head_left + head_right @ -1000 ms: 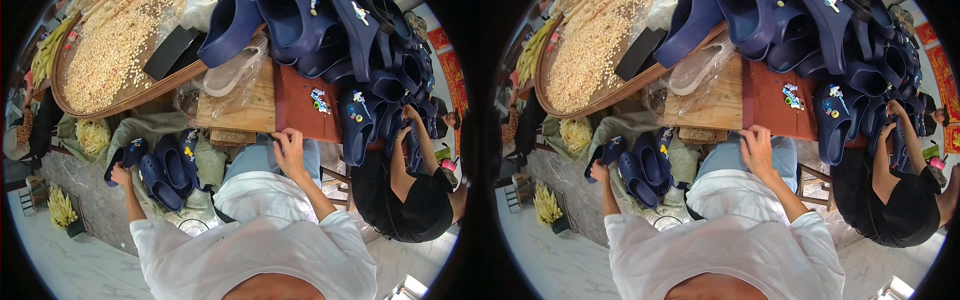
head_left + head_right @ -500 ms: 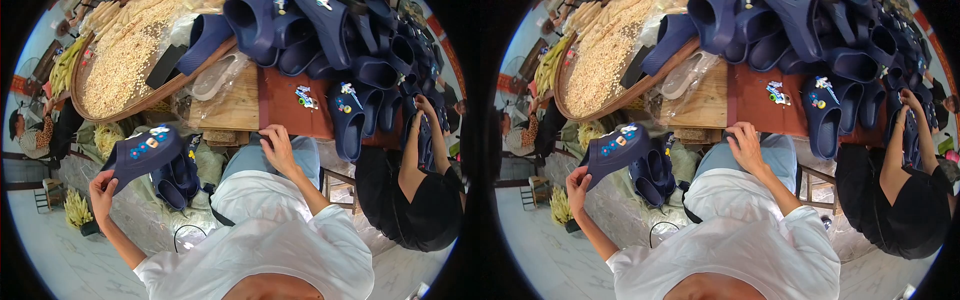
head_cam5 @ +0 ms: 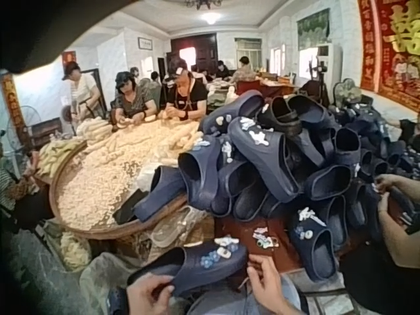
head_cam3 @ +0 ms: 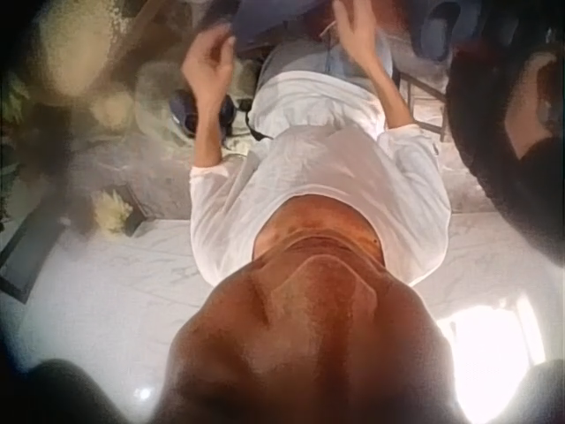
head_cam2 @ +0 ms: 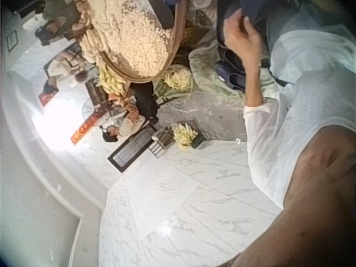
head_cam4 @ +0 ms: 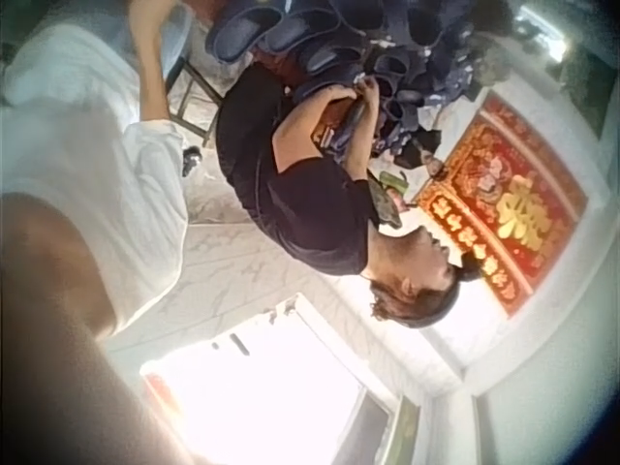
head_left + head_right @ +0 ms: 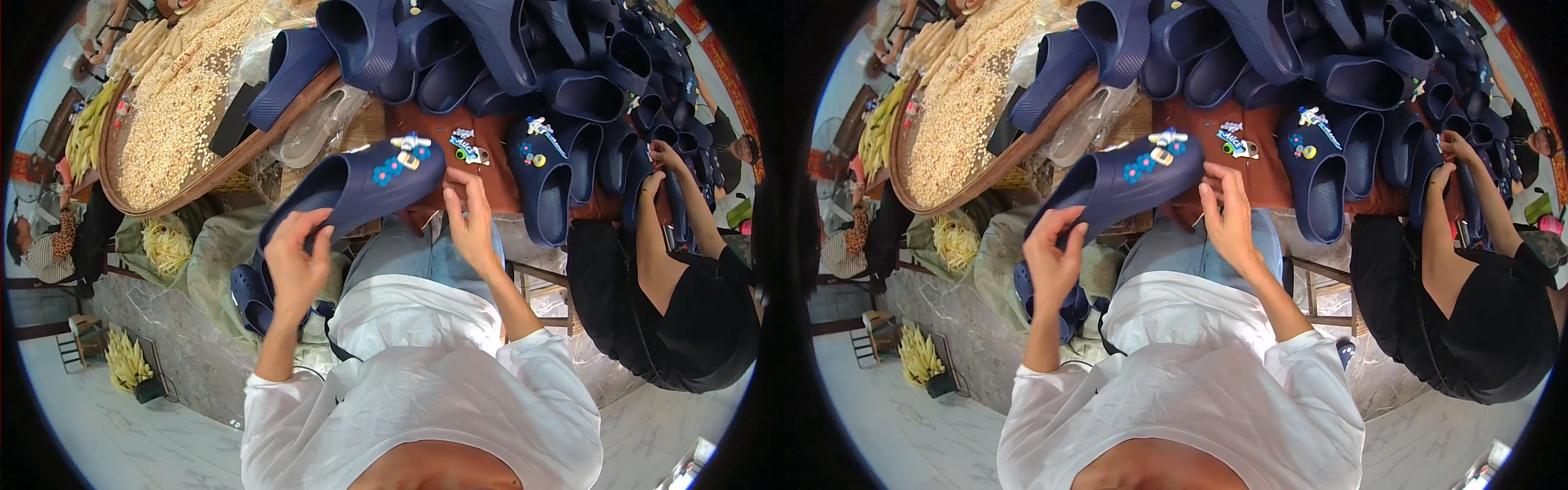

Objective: Attaching decorative charms to the holes of rubber clogs.

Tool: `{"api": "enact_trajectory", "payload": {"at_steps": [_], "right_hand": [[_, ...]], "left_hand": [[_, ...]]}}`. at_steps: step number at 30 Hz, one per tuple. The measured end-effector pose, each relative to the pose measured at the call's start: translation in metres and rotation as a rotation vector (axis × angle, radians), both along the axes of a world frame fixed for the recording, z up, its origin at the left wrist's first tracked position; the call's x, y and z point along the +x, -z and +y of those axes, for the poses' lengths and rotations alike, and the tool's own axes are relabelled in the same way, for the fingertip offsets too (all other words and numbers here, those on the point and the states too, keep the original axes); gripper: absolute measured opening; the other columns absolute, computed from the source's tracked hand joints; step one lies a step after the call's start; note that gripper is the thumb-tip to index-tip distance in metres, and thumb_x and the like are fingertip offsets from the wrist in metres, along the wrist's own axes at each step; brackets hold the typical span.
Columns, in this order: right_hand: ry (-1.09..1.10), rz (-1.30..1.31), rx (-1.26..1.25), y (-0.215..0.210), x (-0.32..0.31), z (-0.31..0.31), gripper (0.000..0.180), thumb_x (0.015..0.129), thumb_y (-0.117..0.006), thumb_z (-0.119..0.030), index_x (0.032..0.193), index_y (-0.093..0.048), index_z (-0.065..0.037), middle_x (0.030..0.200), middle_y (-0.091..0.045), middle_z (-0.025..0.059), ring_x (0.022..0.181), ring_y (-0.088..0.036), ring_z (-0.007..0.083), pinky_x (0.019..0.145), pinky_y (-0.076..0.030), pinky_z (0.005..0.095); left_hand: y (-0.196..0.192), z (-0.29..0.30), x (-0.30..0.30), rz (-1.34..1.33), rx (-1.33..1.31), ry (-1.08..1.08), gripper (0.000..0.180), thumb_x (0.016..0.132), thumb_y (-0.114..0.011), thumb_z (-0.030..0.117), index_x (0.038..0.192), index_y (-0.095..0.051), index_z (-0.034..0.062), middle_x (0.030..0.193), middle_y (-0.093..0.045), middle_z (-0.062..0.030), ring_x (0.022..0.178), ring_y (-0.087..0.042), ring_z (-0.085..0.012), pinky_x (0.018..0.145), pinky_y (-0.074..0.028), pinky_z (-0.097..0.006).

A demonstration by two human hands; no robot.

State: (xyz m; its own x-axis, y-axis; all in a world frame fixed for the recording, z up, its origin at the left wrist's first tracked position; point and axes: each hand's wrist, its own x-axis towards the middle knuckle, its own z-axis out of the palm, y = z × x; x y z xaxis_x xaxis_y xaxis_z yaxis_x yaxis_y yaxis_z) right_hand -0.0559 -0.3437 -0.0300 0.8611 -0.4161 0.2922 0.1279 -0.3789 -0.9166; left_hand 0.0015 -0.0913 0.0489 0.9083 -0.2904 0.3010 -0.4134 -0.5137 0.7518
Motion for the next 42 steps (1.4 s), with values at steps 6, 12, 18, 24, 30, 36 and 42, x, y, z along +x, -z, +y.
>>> {"api": "enact_trajectory", "payload": {"at_steps": [6,12,18,24,30,36,42], "right_hand": [[-0.064,0.079,-0.061,0.002,0.04,-0.005,0.034,0.099,-0.054,-0.015,0.129,-0.052,0.001,0.128,-0.052,0.0194,0.113,-0.059,0.0303,0.089,-0.054,0.0362],[-0.105,0.087,-0.123,0.01,0.053,-0.001,0.034,0.099,-0.055,-0.019,0.127,-0.053,0.0,0.119,-0.056,0.0182,0.105,-0.062,0.0273,0.084,-0.054,0.0347],[-0.039,0.233,-0.007,0.004,0.065,0.006,0.045,0.093,-0.064,-0.036,0.117,-0.054,0.002,0.097,-0.061,0.0121,0.079,-0.062,0.0174,0.071,-0.052,0.0311],[-0.016,0.342,0.02,-0.007,0.071,0.009,0.051,0.088,-0.069,-0.044,0.103,-0.053,0.002,0.076,-0.06,0.0079,0.068,-0.059,0.0162,0.066,-0.051,0.0309],[-0.03,0.42,-0.054,-0.001,0.071,0.007,0.054,0.085,-0.072,-0.05,0.095,-0.053,0.0,0.069,-0.058,0.0064,0.063,-0.057,0.0158,0.062,-0.049,0.0323],[-0.051,0.386,0.073,0.013,0.077,0.006,0.046,0.091,-0.067,-0.044,0.091,-0.05,0.0,0.067,-0.061,0.0126,0.062,-0.063,0.0278,0.061,-0.05,0.04],[-0.044,0.197,-0.325,0.0,0.073,0.017,0.021,0.101,-0.05,-0.02,0.098,-0.04,-0.001,0.074,-0.061,0.0243,0.068,-0.062,0.0452,0.06,-0.047,0.0518]], "left_hand": [[0.062,-0.041,-0.024,-0.03,0.003,-0.014,0.021,0.082,-0.068,-0.002,0.102,-0.069,0.0009,0.085,-0.065,-0.011,0.073,-0.065,-0.0205,0.066,-0.052,-0.029],[0.087,-0.072,-0.048,0.082,-0.069,0.082,0.033,0.082,-0.07,0.002,0.115,-0.062,0.0017,0.094,-0.063,-0.0114,0.075,-0.064,-0.0219,0.062,-0.053,-0.031],[0.077,-0.073,-0.035,0.105,-0.009,0.167,0.037,0.083,-0.069,0.004,0.119,-0.059,0.0023,0.098,-0.061,-0.0153,0.084,-0.062,-0.036,0.072,-0.05,-0.042],[0.06,-0.059,-0.019,0.089,-0.129,0.255,0.03,0.085,-0.067,0.006,0.115,-0.065,0.0025,0.105,-0.064,-0.0143,0.087,-0.065,-0.0326,0.075,-0.052,-0.039],[0.034,-0.072,0.038,-0.22,-0.09,0.059,0.024,0.09,-0.062,0.005,0.113,-0.067,0.0014,0.11,-0.065,-0.0157,0.096,-0.065,-0.0303,0.083,-0.051,-0.037],[0.076,-0.09,0.053,-0.205,-0.015,0.067,0.029,0.097,-0.047,0.014,0.115,-0.067,0.0023,0.118,-0.062,-0.0186,0.112,-0.054,-0.036,0.097,-0.042,-0.043],[0.08,-0.092,0.057,-0.229,-0.03,0.081,0.033,0.098,-0.042,0.016,0.116,-0.067,0.003,0.119,-0.062,-0.0191,0.112,-0.054,-0.0367,0.098,-0.042,-0.043]]}}
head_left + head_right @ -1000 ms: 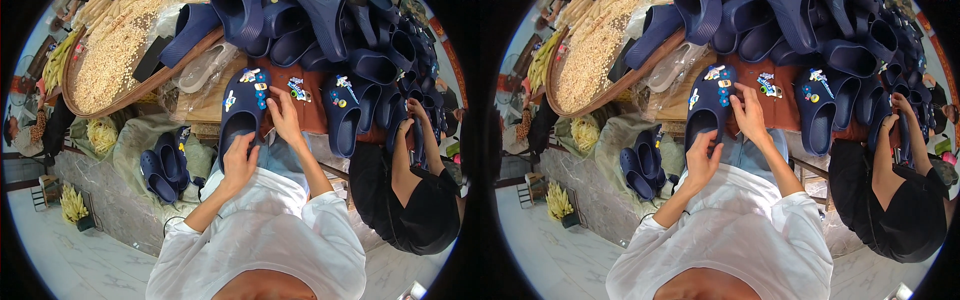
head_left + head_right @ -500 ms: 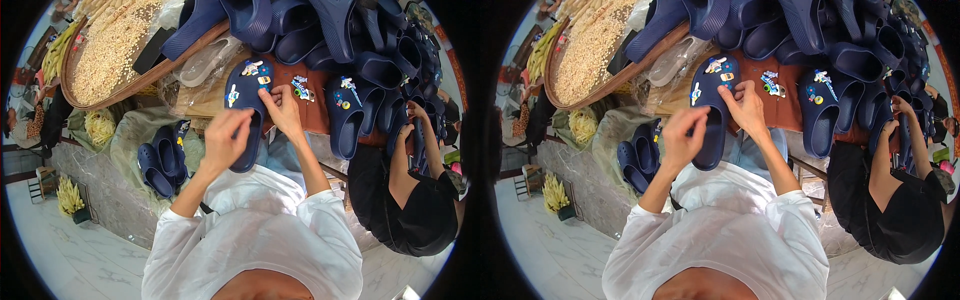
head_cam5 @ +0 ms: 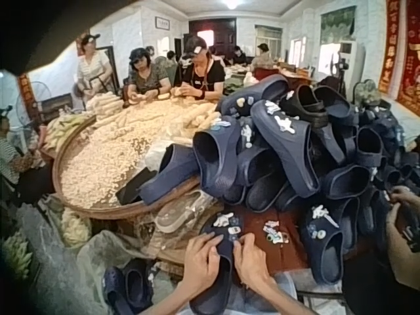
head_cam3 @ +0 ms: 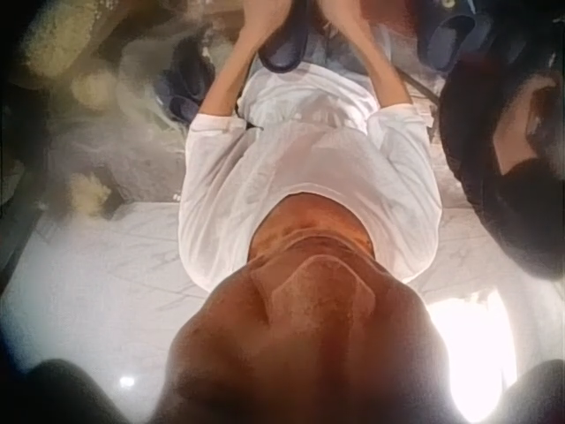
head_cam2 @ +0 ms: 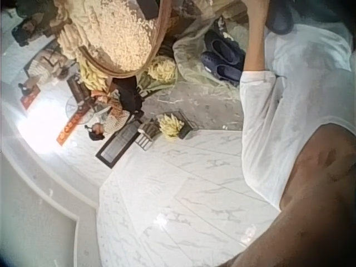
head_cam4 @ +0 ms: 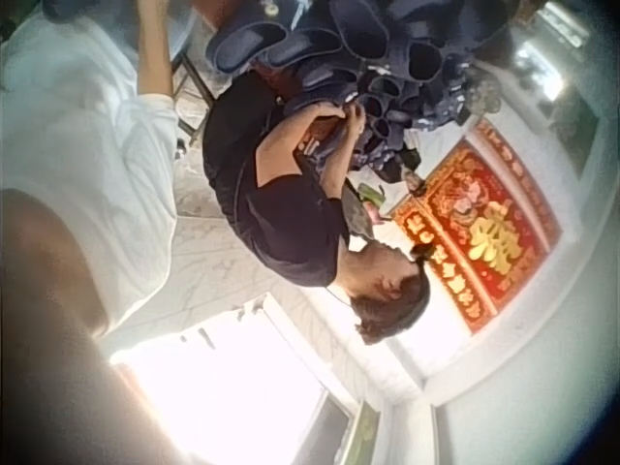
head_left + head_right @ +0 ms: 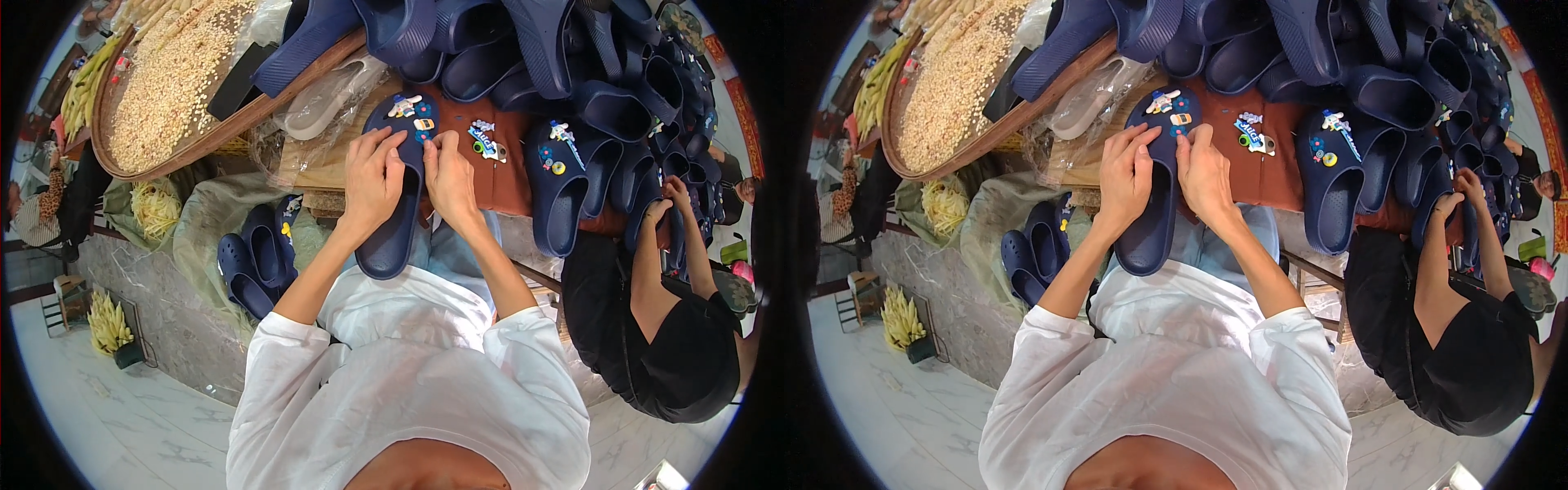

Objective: Attaching decorative charms to the holes of rubber clogs.

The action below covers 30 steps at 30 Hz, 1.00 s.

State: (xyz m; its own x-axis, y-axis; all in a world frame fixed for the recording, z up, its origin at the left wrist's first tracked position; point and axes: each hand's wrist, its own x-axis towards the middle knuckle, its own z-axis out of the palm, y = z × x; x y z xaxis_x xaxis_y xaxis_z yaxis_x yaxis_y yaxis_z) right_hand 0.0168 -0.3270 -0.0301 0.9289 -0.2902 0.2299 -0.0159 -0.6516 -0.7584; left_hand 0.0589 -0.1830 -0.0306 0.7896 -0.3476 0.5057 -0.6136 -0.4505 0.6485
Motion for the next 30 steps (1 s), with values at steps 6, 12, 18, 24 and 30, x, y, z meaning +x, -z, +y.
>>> {"api": "enact_trajectory", "payload": {"at_steps": [6,12,18,24,30], "right_hand": [[0.039,-0.11,-0.02,0.01,0.003,0.004,0.013,0.099,-0.047,-0.01,0.101,-0.038,-0.002,0.079,-0.061,0.0262,0.072,-0.061,0.0468,0.062,-0.046,0.0541],[0.154,-0.01,0.344,0.03,0.01,-0.013,0.013,0.101,-0.042,-0.014,0.1,-0.046,-0.002,0.076,-0.061,0.0234,0.068,-0.064,0.041,0.062,-0.049,0.0503],[0.26,0.096,-0.269,0.029,0.005,-0.052,0.027,0.097,-0.056,-0.029,0.098,-0.05,-0.003,0.079,-0.065,0.0234,0.073,-0.065,0.044,0.061,-0.05,0.0526],[0.289,0.055,-0.439,0.031,0.006,-0.075,0.032,0.094,-0.062,-0.031,0.1,-0.05,-0.002,0.082,-0.066,0.0222,0.076,-0.066,0.0417,0.063,-0.051,0.0507],[0.162,0.09,-0.02,-0.005,0.018,-0.038,0.053,0.082,-0.072,-0.05,0.095,-0.056,-0.001,0.077,-0.066,0.0171,0.073,-0.067,0.0337,0.064,-0.052,0.0427]], "left_hand": [[0.002,0.001,0.0,0.004,-0.007,0.005,0.035,0.098,-0.041,0.018,0.117,-0.067,0.0035,0.119,-0.062,-0.0192,0.113,-0.054,-0.0367,0.098,-0.041,-0.044],[0.003,0.0,-0.001,0.022,-0.036,-0.02,0.031,0.094,-0.048,0.015,0.115,-0.067,0.0023,0.118,-0.062,-0.0194,0.113,-0.054,-0.0385,0.098,-0.042,-0.046],[0.006,0.003,-0.002,-0.004,-0.043,-0.019,0.031,0.093,-0.049,0.015,0.115,-0.067,0.0031,0.118,-0.062,-0.018,0.113,-0.054,-0.0376,0.098,-0.042,-0.046],[0.003,-0.001,0.002,0.006,-0.008,-0.025,0.035,0.098,-0.041,0.018,0.116,-0.068,0.0038,0.119,-0.062,-0.0192,0.114,-0.054,-0.0372,0.1,-0.04,-0.044],[0.003,-0.001,0.001,-0.004,-0.015,-0.005,0.034,0.097,-0.042,0.017,0.115,-0.067,0.0027,0.119,-0.063,-0.0193,0.113,-0.054,-0.0372,0.099,-0.04,-0.044]]}}
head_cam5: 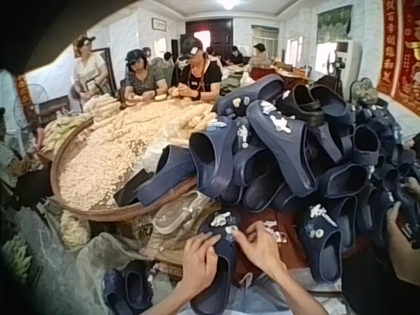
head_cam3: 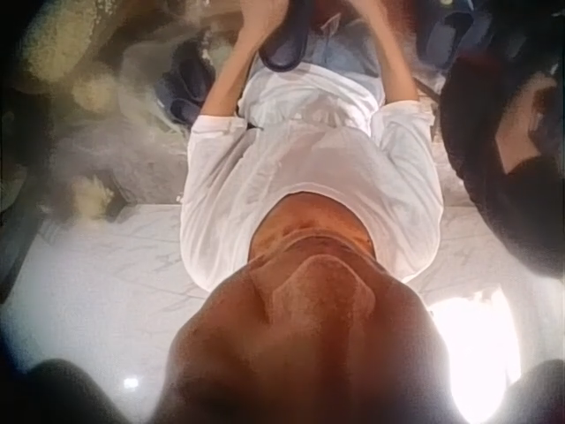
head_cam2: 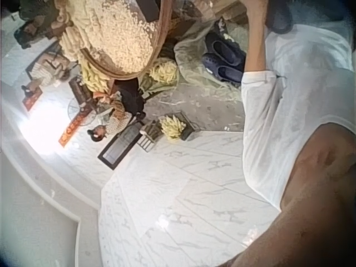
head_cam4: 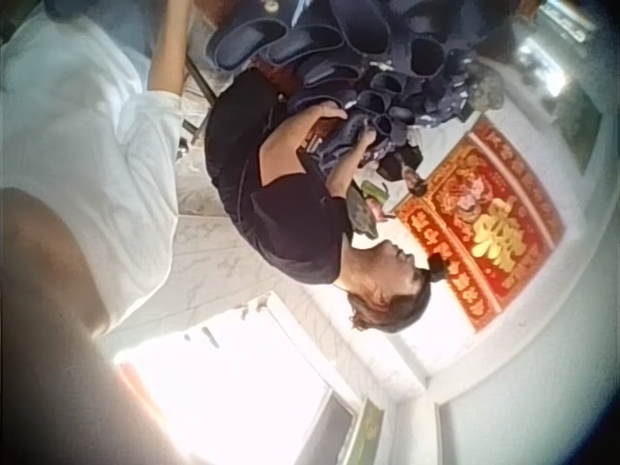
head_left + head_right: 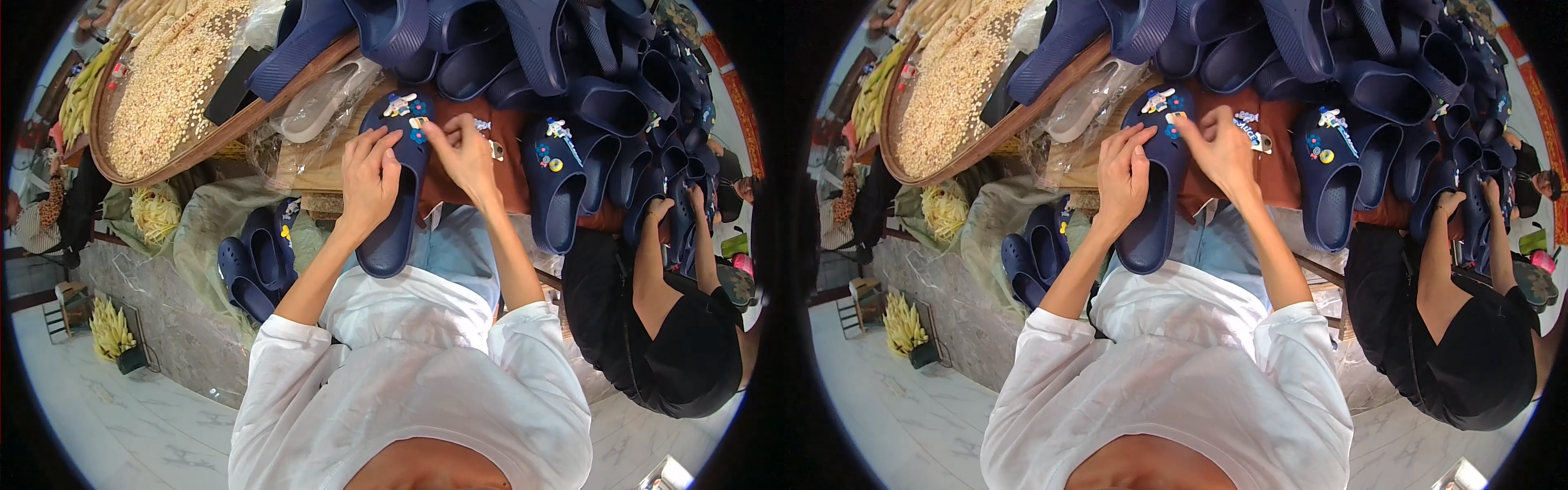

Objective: Attaching decorative charms to the holes of rubber clogs.

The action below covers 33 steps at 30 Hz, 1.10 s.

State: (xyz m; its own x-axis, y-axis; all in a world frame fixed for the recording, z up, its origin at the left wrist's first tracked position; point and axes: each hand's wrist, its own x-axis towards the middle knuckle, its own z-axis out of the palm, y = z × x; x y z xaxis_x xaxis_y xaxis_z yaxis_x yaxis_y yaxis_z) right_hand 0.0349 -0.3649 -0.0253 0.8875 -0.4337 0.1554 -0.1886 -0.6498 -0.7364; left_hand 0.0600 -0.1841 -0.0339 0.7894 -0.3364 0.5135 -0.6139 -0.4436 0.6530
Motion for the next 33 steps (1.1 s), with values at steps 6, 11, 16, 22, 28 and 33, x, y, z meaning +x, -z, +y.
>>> {"api": "enact_trajectory", "payload": {"at_steps": [6,11,16,22,28,33], "right_hand": [[-0.063,0.156,0.089,-0.008,0.018,0.015,0.063,0.073,-0.077,-0.059,0.087,-0.057,-0.001,0.073,-0.066,0.014,0.071,-0.068,0.0299,0.067,-0.052,0.0402],[-0.109,0.142,0.129,-0.003,0.017,0.014,0.049,0.082,-0.073,-0.046,0.087,-0.054,-0.001,0.072,-0.066,0.017,0.071,-0.068,0.0342,0.066,-0.052,0.0438],[-0.1,-0.188,-0.223,0.013,0.018,0.02,0.022,0.097,-0.056,-0.022,0.091,-0.053,-0.001,0.068,-0.063,0.017,0.062,-0.067,0.0296,0.059,-0.051,0.0404],[-0.004,-0.082,-0.053,0.035,0.005,-0.006,0.019,0.098,-0.05,-0.022,0.097,-0.051,-0.003,0.079,-0.066,0.0259,0.074,-0.064,0.0459,0.066,-0.048,0.0539],[0.016,0.018,-0.496,0.036,-0.003,-0.026,0.03,0.096,-0.058,-0.033,0.101,-0.054,-0.004,0.088,-0.065,0.0201,0.071,-0.065,0.0405,0.063,-0.05,0.048],[0.009,-0.121,-0.342,-0.001,-0.014,-0.006,0.037,0.093,-0.062,-0.035,0.114,-0.057,-0.004,0.097,-0.064,0.0183,0.081,-0.066,0.0365,0.067,-0.051,0.046]], "left_hand": [[0.002,-0.001,0.002,0.003,-0.06,0.0,0.029,0.091,-0.05,0.013,0.113,-0.065,0.002,0.118,-0.062,-0.0193,0.112,-0.053,-0.039,0.099,-0.041,-0.047],[-0.002,0.002,0.003,0.094,-0.082,-0.002,0.028,0.091,-0.052,0.015,0.113,-0.065,0.0013,0.118,-0.062,-0.0199,0.114,-0.053,-0.0383,0.1,-0.04,-0.046],[-0.003,0.002,0.004,0.147,-0.114,0.003,0.028,0.093,-0.052,0.018,0.113,-0.066,0.0026,0.118,-0.063,-0.0187,0.116,-0.053,-0.0354,0.101,-0.039,-0.043],[0.0,0.0,0.002,0.125,-0.111,-0.011,0.027,0.093,-0.052,0.017,0.113,-0.067,0.0046,0.118,-0.063,-0.0175,0.117,-0.053,-0.0329,0.102,-0.038,-0.043],[-0.002,0.004,0.01,0.161,-0.163,0.009,0.026,0.088,-0.058,0.015,0.109,-0.067,0.0042,0.117,-0.063,-0.0187,0.112,-0.053,-0.0339,0.097,-0.041,-0.042],[-0.003,0.007,0.012,0.258,-0.242,0.007,0.027,0.085,-0.063,0.014,0.11,-0.067,0.0056,0.117,-0.064,-0.0168,0.113,-0.054,-0.0306,0.097,-0.042,-0.04]]}}
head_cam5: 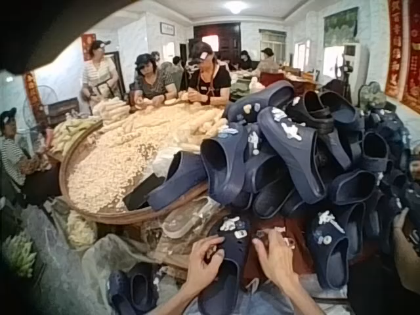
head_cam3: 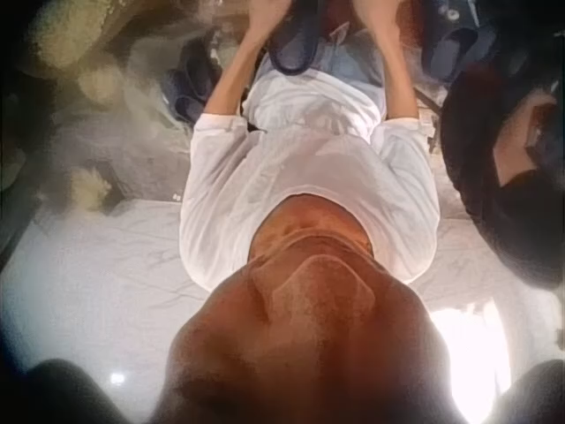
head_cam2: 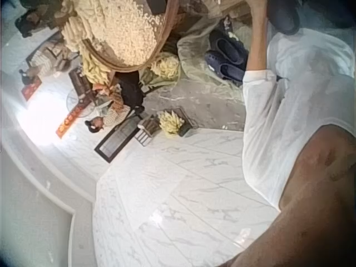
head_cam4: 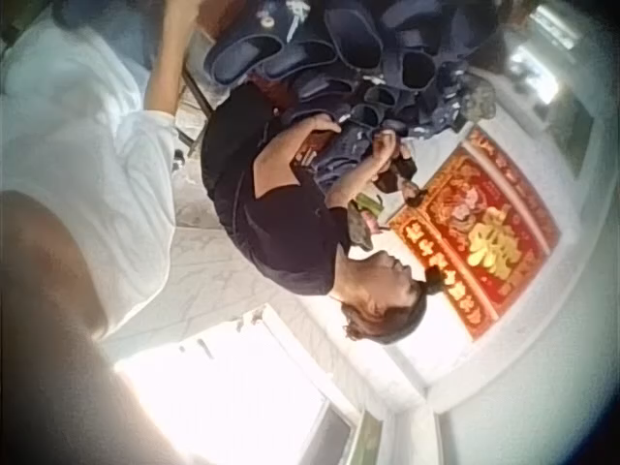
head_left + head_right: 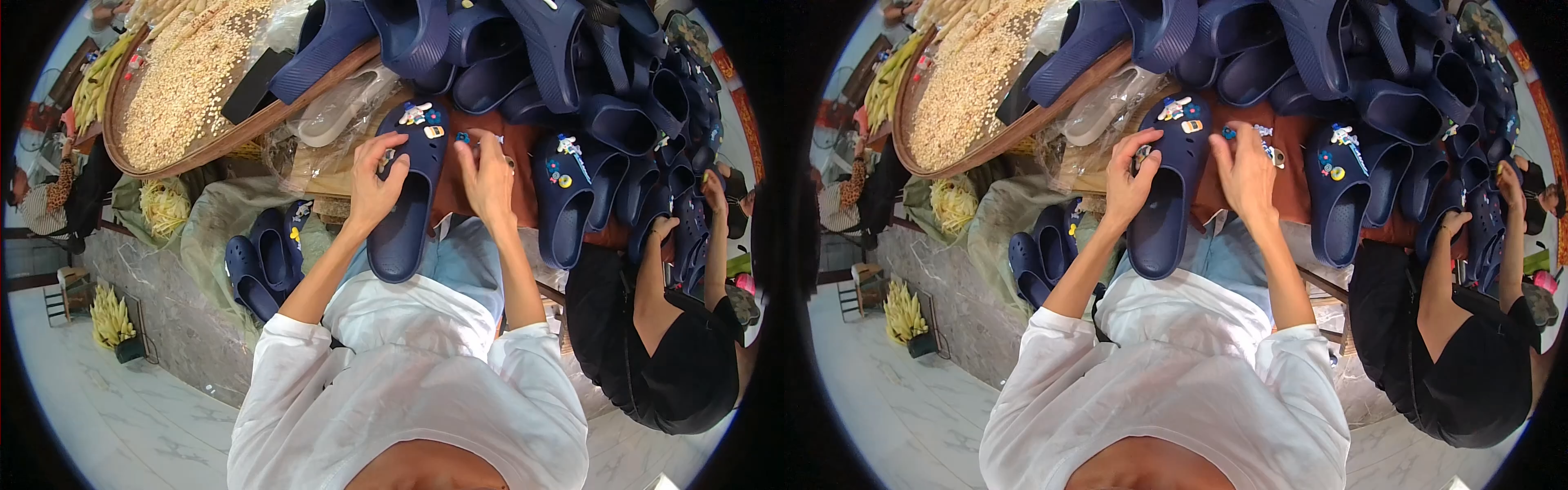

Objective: Attaching decorative charms to the holes of rubber clogs.

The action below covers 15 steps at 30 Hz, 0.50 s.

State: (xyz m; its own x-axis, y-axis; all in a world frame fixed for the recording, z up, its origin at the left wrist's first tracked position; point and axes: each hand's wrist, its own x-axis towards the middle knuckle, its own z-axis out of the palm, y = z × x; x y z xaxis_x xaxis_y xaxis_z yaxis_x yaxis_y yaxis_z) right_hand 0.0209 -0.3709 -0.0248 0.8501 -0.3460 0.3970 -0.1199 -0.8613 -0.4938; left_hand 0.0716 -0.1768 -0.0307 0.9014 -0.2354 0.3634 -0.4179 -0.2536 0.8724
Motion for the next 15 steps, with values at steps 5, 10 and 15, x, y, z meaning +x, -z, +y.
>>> {"api": "enact_trajectory", "payload": {"at_steps": [5,10,15], "right_hand": [[-0.361,-0.02,0.244,-0.027,-0.019,0.053,0.044,0.082,-0.075,-0.03,0.115,-0.057,-0.009,0.103,-0.053,0.0154,0.089,-0.062,0.0372,0.07,-0.052,0.0442],[-0.305,-0.023,0.244,-0.017,-0.018,0.056,0.041,0.076,-0.067,-0.005,0.115,-0.055,-0.009,0.101,-0.048,0.0154,0.087,-0.061,0.0384,0.072,-0.052,0.0464],[-0.27,-0.087,0.245,-0.013,-0.019,0.057,0.04,0.075,-0.064,-0.005,0.114,-0.056,-0.008,0.101,-0.047,0.0162,0.086,-0.06,0.0389,0.073,-0.051,0.0471]], "left_hand": [[0.015,0.006,0.01,0.054,-0.151,0.077,0.032,0.084,-0.068,0.013,0.114,-0.066,0.0048,0.117,-0.064,-0.0147,0.111,-0.057,-0.0273,0.099,-0.042,-0.036],[0.024,0.018,0.025,0.132,-0.12,0.066,0.043,0.08,-0.077,0.022,0.116,-0.065,0.0035,0.109,-0.065,-0.0142,0.107,-0.059,-0.0233,0.093,-0.046,-0.035],[0.016,0.026,0.037,0.431,-0.109,0.182,0.049,0.078,-0.083,0.025,0.114,-0.06,0.0018,0.086,-0.065,-0.0052,0.074,-0.061,-0.0111,0.064,-0.049,-0.025]]}}
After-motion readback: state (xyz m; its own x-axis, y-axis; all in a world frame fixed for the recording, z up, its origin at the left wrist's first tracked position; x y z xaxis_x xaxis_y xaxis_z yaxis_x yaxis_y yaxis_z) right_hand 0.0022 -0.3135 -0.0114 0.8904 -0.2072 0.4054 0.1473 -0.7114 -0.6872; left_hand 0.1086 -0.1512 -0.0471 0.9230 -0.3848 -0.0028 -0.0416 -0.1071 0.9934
